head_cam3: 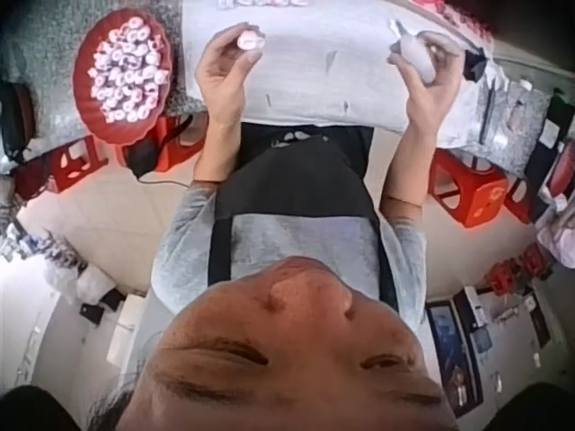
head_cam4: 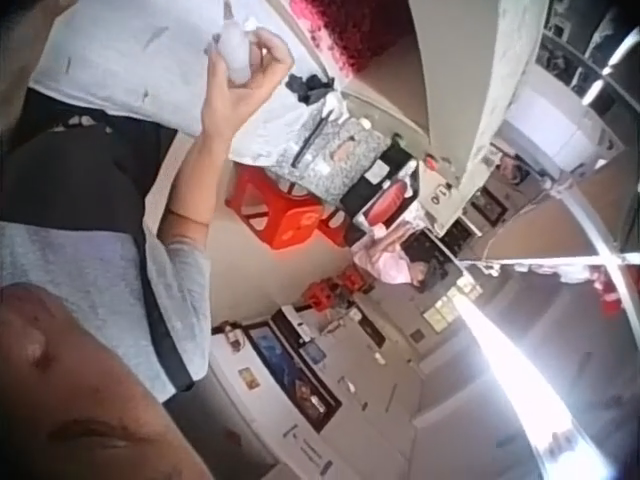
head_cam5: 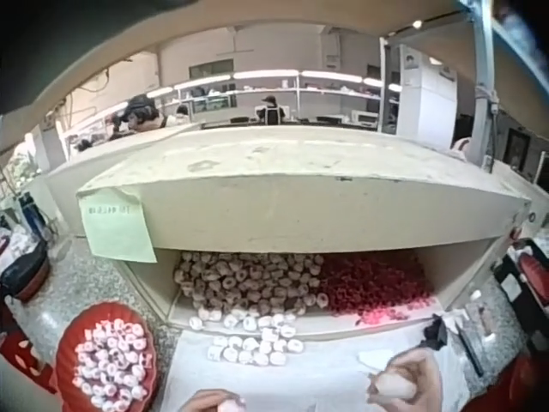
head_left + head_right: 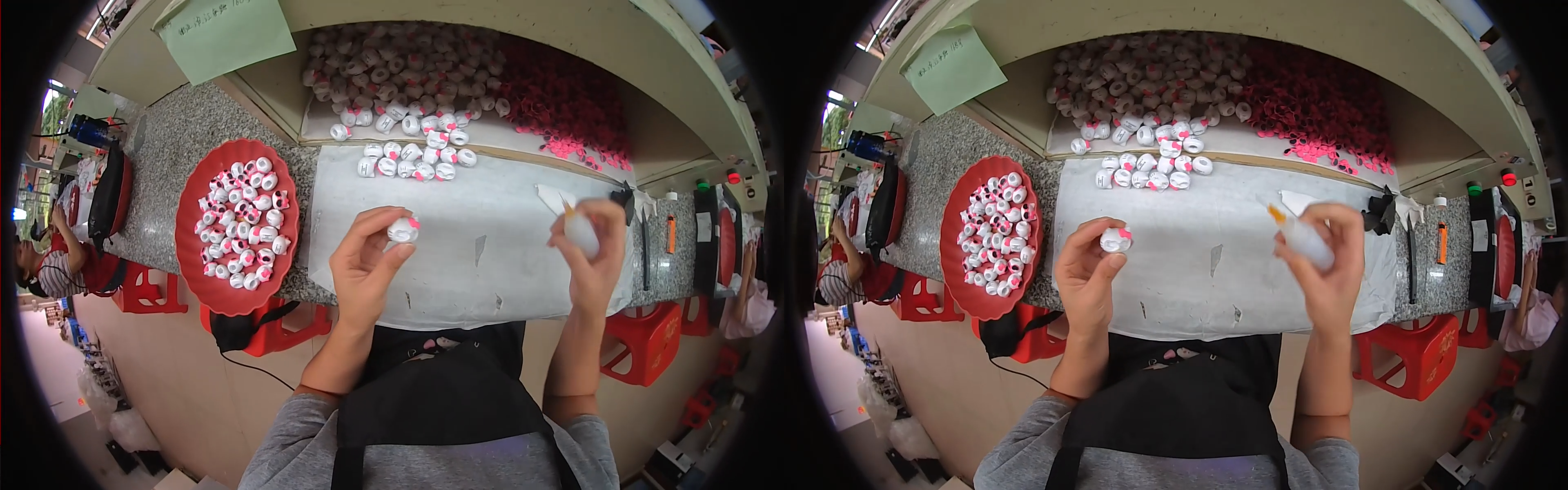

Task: Applying glue or paint to small toy components using an applicator bottle at a factory workstation.

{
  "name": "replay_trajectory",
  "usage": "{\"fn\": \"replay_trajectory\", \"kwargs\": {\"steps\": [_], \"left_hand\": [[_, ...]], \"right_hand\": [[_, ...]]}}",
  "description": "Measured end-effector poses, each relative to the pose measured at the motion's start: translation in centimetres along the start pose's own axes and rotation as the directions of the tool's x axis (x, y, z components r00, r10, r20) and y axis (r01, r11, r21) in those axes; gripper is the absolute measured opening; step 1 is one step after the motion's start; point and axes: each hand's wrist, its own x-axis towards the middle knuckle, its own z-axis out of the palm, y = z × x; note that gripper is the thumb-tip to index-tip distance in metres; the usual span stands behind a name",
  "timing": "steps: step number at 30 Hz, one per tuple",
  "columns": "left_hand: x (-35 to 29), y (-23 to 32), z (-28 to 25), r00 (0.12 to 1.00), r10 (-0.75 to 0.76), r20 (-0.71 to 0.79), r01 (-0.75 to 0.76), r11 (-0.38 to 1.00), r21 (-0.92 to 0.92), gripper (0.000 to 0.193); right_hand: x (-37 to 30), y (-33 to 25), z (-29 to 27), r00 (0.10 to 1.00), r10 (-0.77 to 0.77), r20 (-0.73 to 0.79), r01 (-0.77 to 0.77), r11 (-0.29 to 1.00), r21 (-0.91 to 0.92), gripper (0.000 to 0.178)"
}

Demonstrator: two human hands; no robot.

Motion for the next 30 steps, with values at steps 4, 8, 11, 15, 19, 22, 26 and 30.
{"fn": "replay_trajectory", "kwargs": {"steps": [4,8,11,15,19,22,26,30], "left_hand": [[-0.6,1.2,-0.7,0.999,-0.019,-0.049,0.019,1.0,0.008,0.033],[-0.6,0.5,-0.7,0.996,-0.005,0.093,0.004,1.0,0.009,0.031],[-0.9,1.0,-1.1,0.997,0.004,0.075,-0.001,0.999,-0.044,0.03],[-0.8,0.7,-1.1,0.995,0.033,0.096,-0.029,0.999,-0.042,0.031],[-0.7,0.7,-1.0,0.995,0.035,0.09,-0.032,0.999,-0.032,0.032],[-0.4,0.6,-0.8,0.993,0.023,0.113,-0.016,0.998,-0.06,0.032],[-0.9,0.5,0.7,0.975,-0.07,0.212,0.105,0.982,-0.156,0.033],[-1.5,0.7,1.5,0.957,-0.085,0.277,0.136,0.976,-0.172,0.033]], "right_hand": [[4.4,5.3,-4.1,0.984,0.047,0.17,0.035,0.893,-0.449,0.02],[7.8,5.9,-3.7,0.935,-0.135,0.328,0.352,0.469,-0.81,0.025],[8.2,6.5,-3.4,0.915,-0.046,0.401,0.392,0.333,-0.857,0.029],[8.6,6.5,-3.4,0.922,-0.053,0.384,0.378,0.345,-0.859,0.027],[7.5,6.1,-3.0,0.953,-0.114,0.281,0.285,0.652,-0.703,0.018],[4.5,4.3,-0.8,0.942,-0.136,0.306,0.263,0.866,-0.425,0.012],[0.1,1.3,2.6,0.954,0.227,0.195,-0.19,0.963,-0.19,0.016],[-1.8,1.2,4.0,0.94,0.265,0.216,-0.294,0.949,0.111,0.022]]}}
